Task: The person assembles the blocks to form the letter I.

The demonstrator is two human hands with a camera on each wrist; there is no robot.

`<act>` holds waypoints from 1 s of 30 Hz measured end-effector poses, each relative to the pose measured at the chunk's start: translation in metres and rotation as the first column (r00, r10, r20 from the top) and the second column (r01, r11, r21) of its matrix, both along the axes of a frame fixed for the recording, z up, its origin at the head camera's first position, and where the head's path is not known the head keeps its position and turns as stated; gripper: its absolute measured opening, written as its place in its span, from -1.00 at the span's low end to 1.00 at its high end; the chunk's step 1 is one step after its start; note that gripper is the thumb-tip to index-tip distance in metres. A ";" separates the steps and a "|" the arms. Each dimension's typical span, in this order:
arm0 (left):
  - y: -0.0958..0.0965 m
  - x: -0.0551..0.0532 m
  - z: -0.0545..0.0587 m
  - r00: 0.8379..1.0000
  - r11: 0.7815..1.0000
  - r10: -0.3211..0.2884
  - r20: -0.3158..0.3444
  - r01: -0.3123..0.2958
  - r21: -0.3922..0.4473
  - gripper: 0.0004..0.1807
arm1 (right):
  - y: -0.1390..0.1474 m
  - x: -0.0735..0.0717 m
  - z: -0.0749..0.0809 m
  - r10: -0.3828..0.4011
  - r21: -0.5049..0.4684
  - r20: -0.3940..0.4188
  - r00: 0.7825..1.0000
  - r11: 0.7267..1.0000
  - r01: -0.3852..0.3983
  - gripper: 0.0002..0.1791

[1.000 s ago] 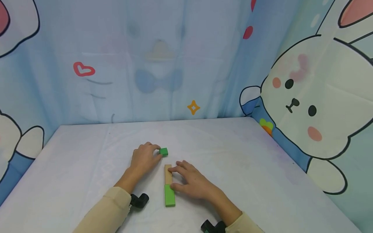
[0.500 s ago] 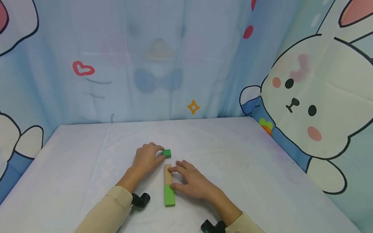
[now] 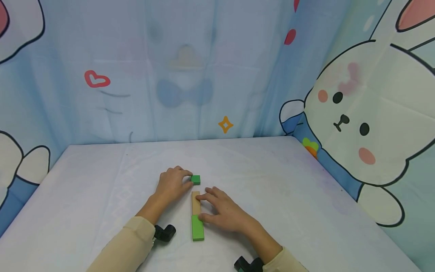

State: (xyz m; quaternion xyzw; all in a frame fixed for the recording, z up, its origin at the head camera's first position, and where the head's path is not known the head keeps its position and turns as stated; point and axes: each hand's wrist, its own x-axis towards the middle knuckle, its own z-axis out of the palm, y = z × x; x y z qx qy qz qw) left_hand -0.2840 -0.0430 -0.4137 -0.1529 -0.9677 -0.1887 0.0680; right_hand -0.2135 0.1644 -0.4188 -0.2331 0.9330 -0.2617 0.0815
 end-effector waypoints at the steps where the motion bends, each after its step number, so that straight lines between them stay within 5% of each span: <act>1: 0.000 0.000 0.000 1.000 1.000 0.000 0.004 0.000 0.000 -0.65 | 0.000 0.000 0.000 0.000 0.001 0.001 1.000 1.000 0.000 -0.40; 30: -0.001 0.001 0.004 0.999 0.999 0.001 0.035 0.000 -0.033 -0.66 | 0.000 -0.002 -0.001 0.003 -0.010 -0.007 1.000 1.000 -0.003 -0.41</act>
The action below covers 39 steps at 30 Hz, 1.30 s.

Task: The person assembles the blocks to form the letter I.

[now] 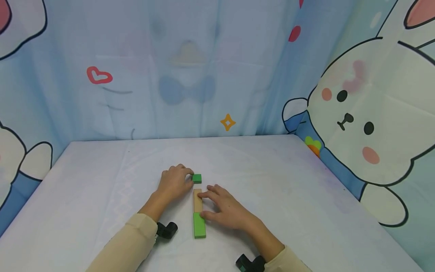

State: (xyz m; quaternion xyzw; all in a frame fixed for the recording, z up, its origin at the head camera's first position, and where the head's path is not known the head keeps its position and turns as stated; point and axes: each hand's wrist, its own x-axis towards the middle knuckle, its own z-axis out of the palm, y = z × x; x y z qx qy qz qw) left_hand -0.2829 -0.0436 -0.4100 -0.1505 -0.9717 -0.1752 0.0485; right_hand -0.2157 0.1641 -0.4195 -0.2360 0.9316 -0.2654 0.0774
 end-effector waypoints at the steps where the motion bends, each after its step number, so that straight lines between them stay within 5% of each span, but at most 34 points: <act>1: 0.000 0.000 0.000 1.000 1.000 -0.001 -0.001 0.001 -0.002 -0.66 | 0.000 0.000 0.000 0.000 -0.001 0.001 1.000 1.000 0.000 -0.41; 20: -0.001 0.001 -0.001 0.999 1.000 0.007 0.031 -0.008 0.009 -0.56 | 0.001 0.001 -0.002 -0.005 0.005 0.005 1.000 1.000 0.005 -0.41; 39: -0.023 0.008 0.000 0.997 0.999 0.014 0.074 -0.017 0.032 -0.46 | -0.001 0.002 -0.001 -0.029 -0.001 0.010 1.000 1.000 0.029 -0.52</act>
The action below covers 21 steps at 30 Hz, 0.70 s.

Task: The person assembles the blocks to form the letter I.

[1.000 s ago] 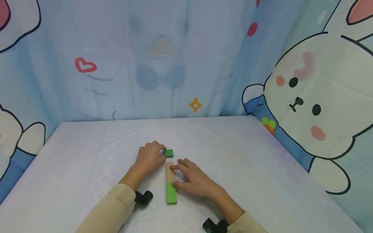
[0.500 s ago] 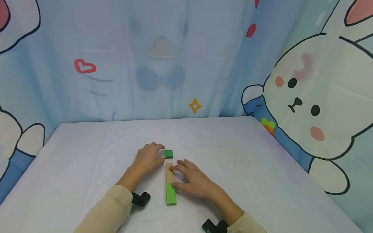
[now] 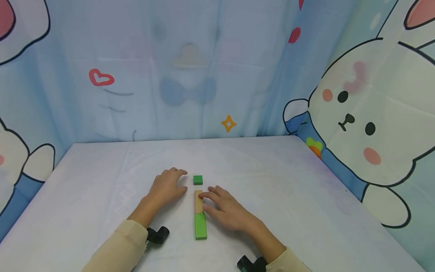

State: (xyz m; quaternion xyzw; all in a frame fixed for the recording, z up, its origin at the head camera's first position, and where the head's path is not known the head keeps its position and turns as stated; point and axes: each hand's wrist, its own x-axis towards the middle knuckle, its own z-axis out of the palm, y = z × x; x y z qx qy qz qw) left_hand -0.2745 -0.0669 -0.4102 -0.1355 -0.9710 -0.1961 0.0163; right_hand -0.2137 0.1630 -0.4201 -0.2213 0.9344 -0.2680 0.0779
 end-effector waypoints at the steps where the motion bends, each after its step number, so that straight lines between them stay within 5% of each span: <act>1: -0.001 0.000 0.000 1.000 1.000 0.001 -0.003 -0.001 0.002 -0.46 | 0.000 0.000 0.000 -0.002 -0.002 0.000 1.000 1.000 0.002 -0.52; 21: -0.021 0.022 -0.001 0.984 1.000 -0.006 -0.179 0.006 -0.003 -0.57 | -0.002 -0.003 0.001 -0.024 -0.119 -0.025 0.999 0.993 0.021 -0.45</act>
